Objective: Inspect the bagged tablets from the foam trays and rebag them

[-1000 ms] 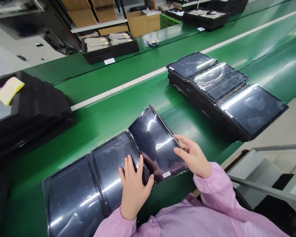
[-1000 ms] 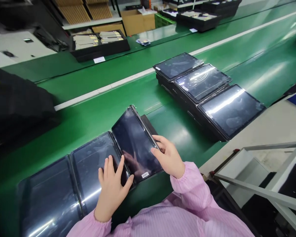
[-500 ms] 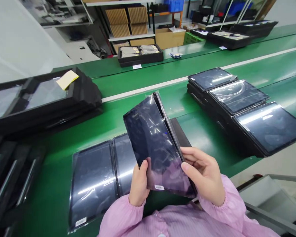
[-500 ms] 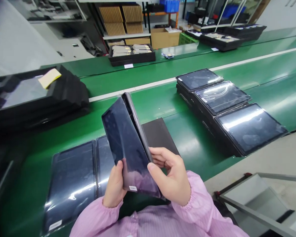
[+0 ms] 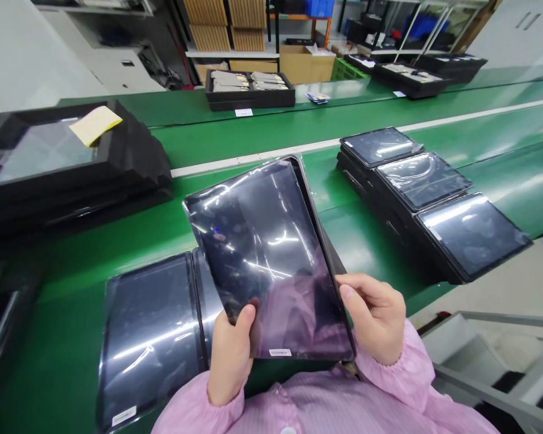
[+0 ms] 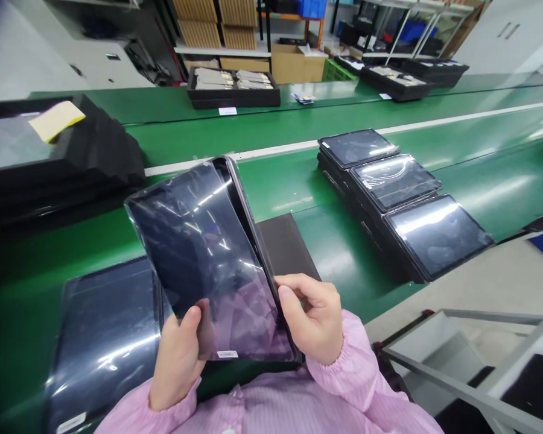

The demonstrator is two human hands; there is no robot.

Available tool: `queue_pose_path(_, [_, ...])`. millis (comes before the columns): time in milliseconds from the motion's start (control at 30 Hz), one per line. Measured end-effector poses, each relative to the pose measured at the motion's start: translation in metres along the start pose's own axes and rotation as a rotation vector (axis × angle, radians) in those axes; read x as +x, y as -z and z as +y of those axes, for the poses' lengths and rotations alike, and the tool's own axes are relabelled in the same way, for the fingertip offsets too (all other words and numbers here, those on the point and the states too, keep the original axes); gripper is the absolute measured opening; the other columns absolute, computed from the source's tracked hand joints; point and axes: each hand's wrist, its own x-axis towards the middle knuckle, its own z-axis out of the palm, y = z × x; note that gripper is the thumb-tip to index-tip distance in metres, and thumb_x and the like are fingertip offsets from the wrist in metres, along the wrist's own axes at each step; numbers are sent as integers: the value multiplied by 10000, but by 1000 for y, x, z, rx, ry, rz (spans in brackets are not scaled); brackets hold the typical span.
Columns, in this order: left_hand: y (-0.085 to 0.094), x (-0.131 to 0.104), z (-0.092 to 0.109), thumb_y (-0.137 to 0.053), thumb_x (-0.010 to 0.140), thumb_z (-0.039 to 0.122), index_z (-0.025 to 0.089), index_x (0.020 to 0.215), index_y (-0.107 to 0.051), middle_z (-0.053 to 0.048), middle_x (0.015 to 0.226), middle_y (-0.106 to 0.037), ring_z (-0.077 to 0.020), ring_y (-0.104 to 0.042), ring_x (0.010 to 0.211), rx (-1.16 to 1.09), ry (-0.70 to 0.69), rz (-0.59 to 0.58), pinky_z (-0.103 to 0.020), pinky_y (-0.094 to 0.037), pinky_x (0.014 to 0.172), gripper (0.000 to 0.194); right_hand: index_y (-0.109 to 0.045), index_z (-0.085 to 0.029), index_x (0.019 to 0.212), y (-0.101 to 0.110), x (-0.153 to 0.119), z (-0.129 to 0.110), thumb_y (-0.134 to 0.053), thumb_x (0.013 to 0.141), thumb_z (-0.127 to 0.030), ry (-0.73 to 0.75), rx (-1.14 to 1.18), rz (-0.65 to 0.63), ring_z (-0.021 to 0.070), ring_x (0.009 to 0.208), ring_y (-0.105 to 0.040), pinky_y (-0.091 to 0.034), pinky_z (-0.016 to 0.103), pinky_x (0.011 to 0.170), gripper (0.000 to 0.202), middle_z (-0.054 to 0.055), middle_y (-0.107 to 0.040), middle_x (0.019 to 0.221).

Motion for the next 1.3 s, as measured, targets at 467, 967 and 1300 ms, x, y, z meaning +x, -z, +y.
queue_pose_path(467, [23,8,-8,-800,516,540,174,800,-686,-29,723,-679,-242,-671,765,105,-112,-67,-389,-563,796,477,-815,-251,881,18,13,8,-677,674,-39,-48,315,-290,181,529,-743,-616,205,519,326,6,-778,684])
queue_pose_path(967, [13,2,4,-784,379,500,203,720,-615,-9,711,-632,-246,-658,833,83,56,-39,-364,-532,810,482,-800,-230,756,13,13,4,-704,691,-92,-26,214,-279,156,458,-700,-596,185,470,180,-5,-753,604])
queue_pose_path(1300, [12,2,9,-873,261,515,191,670,-629,26,638,-637,-184,-644,706,-52,89,-39,-298,-531,718,577,-786,-227,785,4,10,2,-724,712,-108,-65,235,-316,165,544,-737,-612,192,533,153,11,-776,668])
